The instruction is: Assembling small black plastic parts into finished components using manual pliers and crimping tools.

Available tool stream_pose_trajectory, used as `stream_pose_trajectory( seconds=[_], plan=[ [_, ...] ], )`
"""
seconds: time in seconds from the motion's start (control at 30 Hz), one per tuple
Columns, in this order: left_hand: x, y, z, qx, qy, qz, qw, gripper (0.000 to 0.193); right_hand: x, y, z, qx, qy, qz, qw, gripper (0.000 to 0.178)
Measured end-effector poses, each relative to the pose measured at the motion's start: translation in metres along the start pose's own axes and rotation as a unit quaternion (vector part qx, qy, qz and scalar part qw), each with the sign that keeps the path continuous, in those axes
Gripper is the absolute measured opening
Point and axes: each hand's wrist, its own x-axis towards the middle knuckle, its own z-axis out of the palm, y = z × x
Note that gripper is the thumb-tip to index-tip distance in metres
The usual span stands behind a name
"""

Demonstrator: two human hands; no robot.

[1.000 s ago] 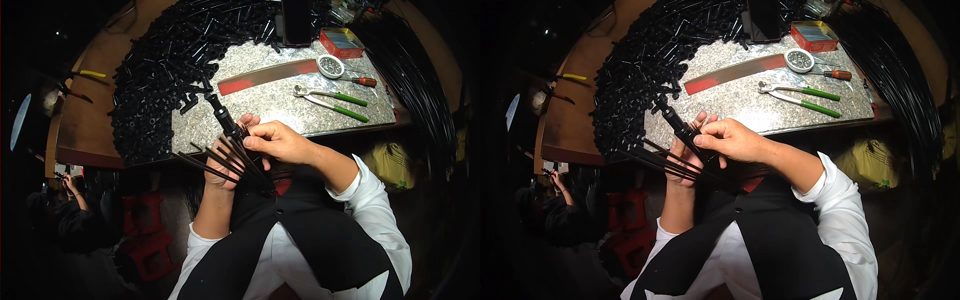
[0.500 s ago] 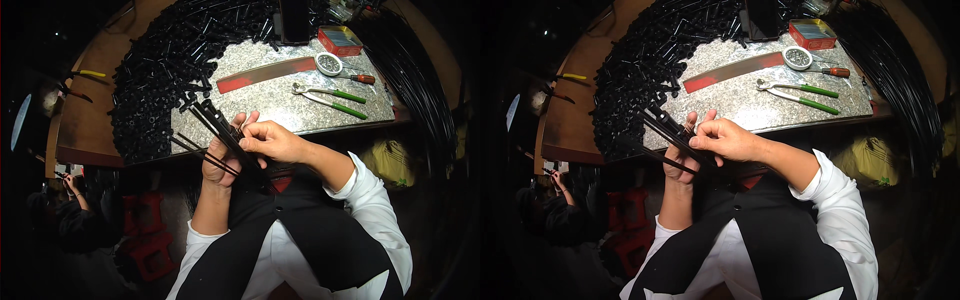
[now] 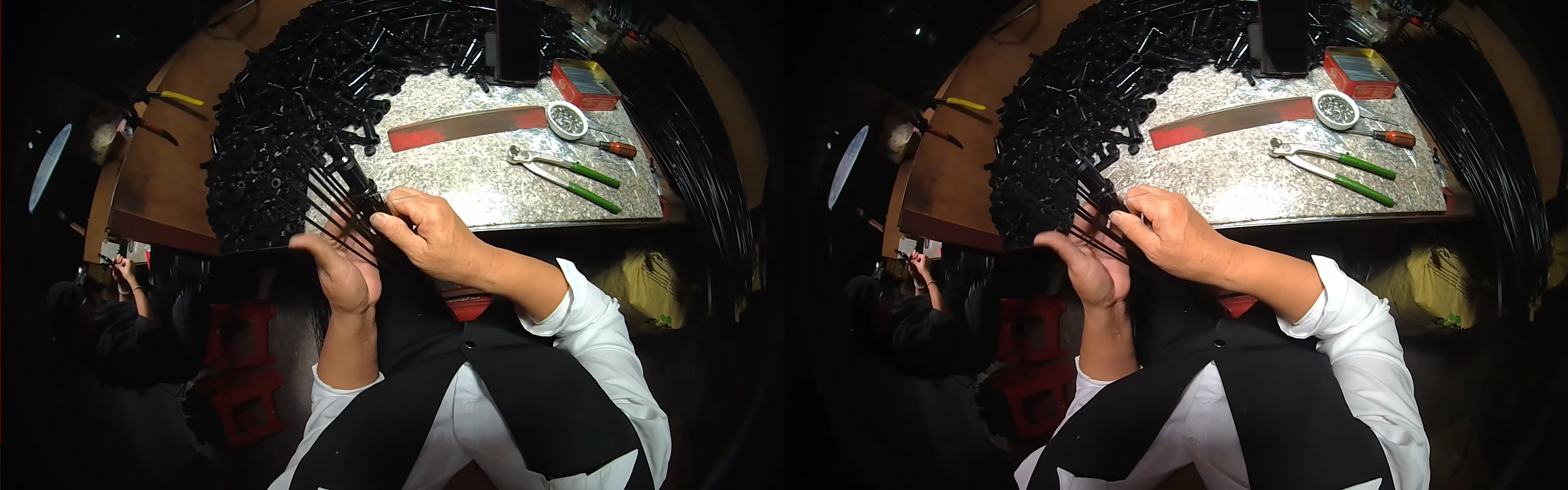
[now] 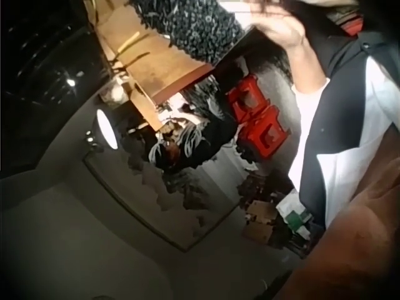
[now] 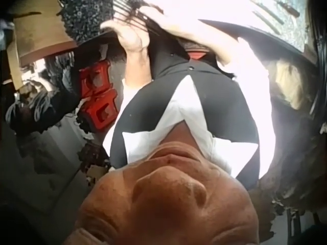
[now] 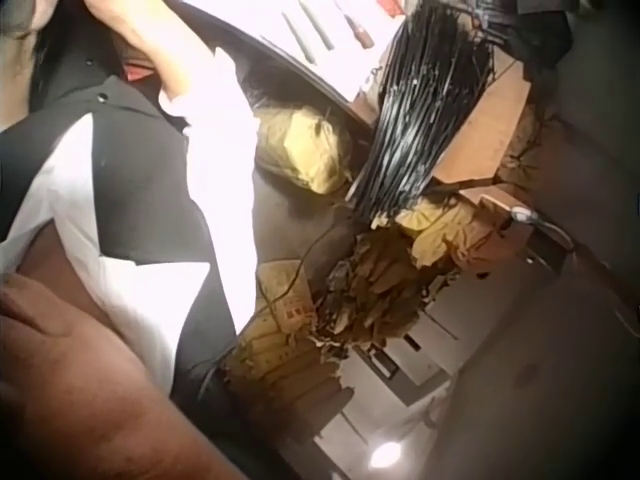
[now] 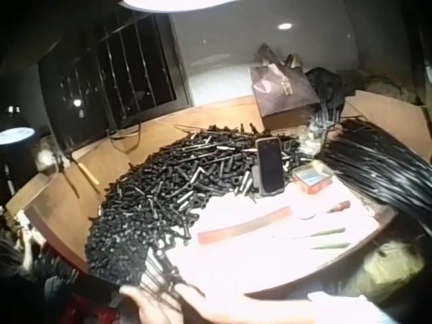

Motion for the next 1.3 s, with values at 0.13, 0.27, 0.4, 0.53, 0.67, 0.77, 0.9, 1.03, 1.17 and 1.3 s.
stream_pose_trajectory(
  seconds=[0.13,0.27,0.4,0.53,0.67,0.77,0.9,1.03,1.17,1.3],
  plan=[
    [0.001,0.013,-0.002,0.189,0.018,0.038,0.981,0.029,0.005,0.005,0.009,-0.007,-0.002,-0.028,1.000,0.030],
    [0.006,0.022,0.000,0.200,0.043,0.029,0.978,0.020,0.006,0.003,0.011,-0.011,-0.018,-0.048,0.999,0.028],
    [0.008,0.025,-0.004,0.230,0.039,0.030,0.972,0.016,0.003,0.008,0.008,-0.020,-0.050,-0.027,0.998,0.026],
    [0.008,0.026,-0.005,0.264,0.032,0.047,0.963,0.015,0.001,0.005,0.007,0.025,-0.051,0.032,0.998,0.026],
    [0.007,0.023,-0.013,0.206,0.022,0.033,0.978,0.017,0.002,0.006,0.001,0.051,-0.084,0.069,0.993,0.025],
    [0.008,0.019,-0.021,0.185,0.003,0.050,0.981,0.022,0.005,0.004,-0.002,0.121,-0.119,0.149,0.974,0.025],
    [0.008,0.028,-0.019,0.178,-0.004,0.016,0.984,0.025,0.010,0.000,-0.009,0.183,-0.182,0.229,0.939,0.025],
    [0.018,0.034,-0.032,0.174,-0.106,-0.033,0.978,0.031,0.014,0.007,-0.015,0.222,-0.211,0.258,0.916,0.024],
    [0.026,0.032,-0.035,0.102,-0.202,-0.043,0.973,0.034,0.011,0.010,-0.015,0.268,-0.229,0.276,0.894,0.021],
    [0.014,0.021,-0.024,0.137,-0.015,-0.068,0.988,0.028,0.008,0.010,-0.011,0.263,-0.157,0.280,0.910,0.022]
  ],
)
